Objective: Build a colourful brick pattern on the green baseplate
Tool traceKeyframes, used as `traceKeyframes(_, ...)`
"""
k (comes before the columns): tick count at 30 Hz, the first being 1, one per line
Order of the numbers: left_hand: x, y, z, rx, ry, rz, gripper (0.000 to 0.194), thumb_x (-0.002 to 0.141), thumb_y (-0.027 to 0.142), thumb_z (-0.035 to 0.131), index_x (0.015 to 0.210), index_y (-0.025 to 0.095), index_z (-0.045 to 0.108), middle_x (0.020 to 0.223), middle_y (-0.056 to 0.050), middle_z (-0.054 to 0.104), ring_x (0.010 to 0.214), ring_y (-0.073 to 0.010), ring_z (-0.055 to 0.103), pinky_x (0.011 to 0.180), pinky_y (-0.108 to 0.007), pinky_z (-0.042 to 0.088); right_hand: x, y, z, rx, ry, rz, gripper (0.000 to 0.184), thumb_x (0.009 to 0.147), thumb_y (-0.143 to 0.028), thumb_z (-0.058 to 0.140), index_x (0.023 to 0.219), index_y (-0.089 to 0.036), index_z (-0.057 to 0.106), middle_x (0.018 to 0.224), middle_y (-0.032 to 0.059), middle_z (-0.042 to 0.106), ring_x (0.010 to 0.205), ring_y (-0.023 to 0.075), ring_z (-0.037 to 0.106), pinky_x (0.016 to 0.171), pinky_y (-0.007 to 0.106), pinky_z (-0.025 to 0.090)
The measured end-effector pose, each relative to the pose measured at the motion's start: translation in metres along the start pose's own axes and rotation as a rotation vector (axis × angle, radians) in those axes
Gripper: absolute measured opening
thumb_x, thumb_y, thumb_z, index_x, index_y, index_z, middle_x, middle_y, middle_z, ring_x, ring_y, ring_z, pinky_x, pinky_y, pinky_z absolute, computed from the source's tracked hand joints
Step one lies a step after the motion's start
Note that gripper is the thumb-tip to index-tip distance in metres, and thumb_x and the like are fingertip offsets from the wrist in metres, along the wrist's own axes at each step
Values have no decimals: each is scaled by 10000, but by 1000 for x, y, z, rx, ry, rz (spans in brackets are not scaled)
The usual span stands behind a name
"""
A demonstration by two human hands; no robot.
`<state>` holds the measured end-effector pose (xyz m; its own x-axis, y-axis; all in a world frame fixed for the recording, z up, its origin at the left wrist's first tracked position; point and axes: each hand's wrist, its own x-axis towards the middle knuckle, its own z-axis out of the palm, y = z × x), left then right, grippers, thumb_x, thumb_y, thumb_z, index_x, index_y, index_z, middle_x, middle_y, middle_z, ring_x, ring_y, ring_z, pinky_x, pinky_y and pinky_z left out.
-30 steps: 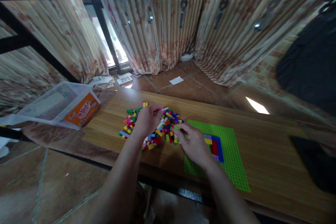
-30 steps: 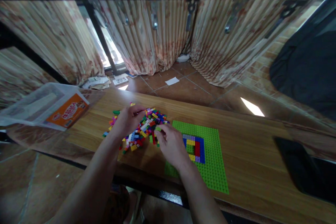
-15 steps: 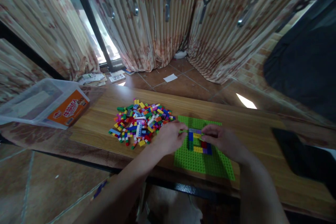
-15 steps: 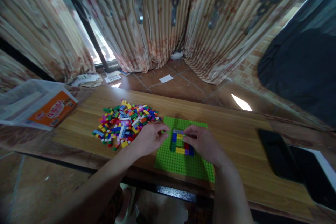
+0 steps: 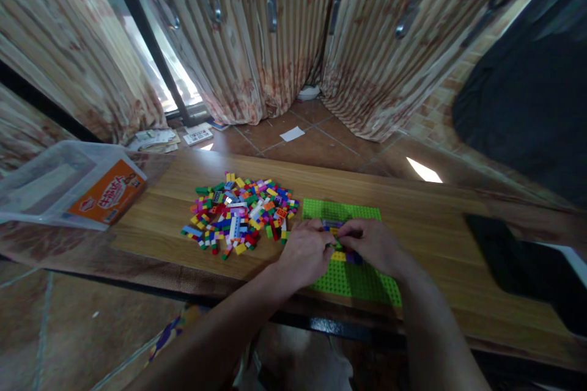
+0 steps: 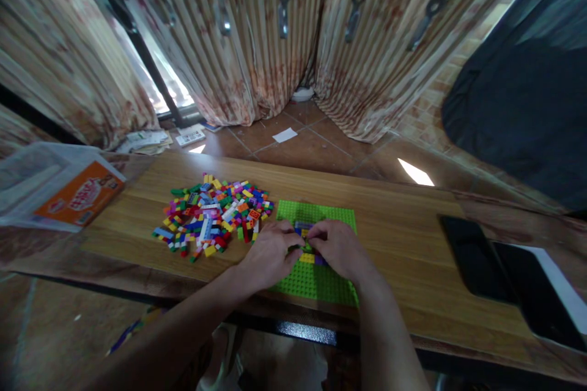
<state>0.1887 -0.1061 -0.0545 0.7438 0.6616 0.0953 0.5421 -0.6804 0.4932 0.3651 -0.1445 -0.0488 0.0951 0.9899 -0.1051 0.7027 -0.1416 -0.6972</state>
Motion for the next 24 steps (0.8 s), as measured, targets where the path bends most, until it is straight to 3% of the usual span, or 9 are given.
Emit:
traceKeyframes(4,0,3,5,-14,8,-22,150,844,225,568,868,206,715,911,-68,613,906,-217,577,850,-369,463,3,0,-1,-85,73,-2,118,698,-243,612,684,-243,729,756,1,705,713,179,628,672,297,455)
traceKeyframes(12,2,5,8,-42,37,-76,150,841,244,583,894,204,718,919,-67,624,897,-219,587,869,-393,450,3,8,-10,-97,95,77,141,737,-279,587,729,-225,718,697,2,714,633,179,615,621,305,432)
traceKeyframes(18,5,4,15,-80,96,-124,108,796,270,648,849,205,717,887,-49,625,863,-205,591,856,-387,446,2,10,-11,-50,7,77,127,726,-263,592,737,-230,714,711,-9,719,670,177,633,647,303,443)
traceKeyframes(24,6,5,17,-58,115,-114,121,830,270,608,812,202,707,853,-40,605,838,-191,581,833,-367,447,-1,5,-12,-25,-88,90,125,698,-213,607,746,-225,722,717,-12,709,688,166,637,642,280,445)
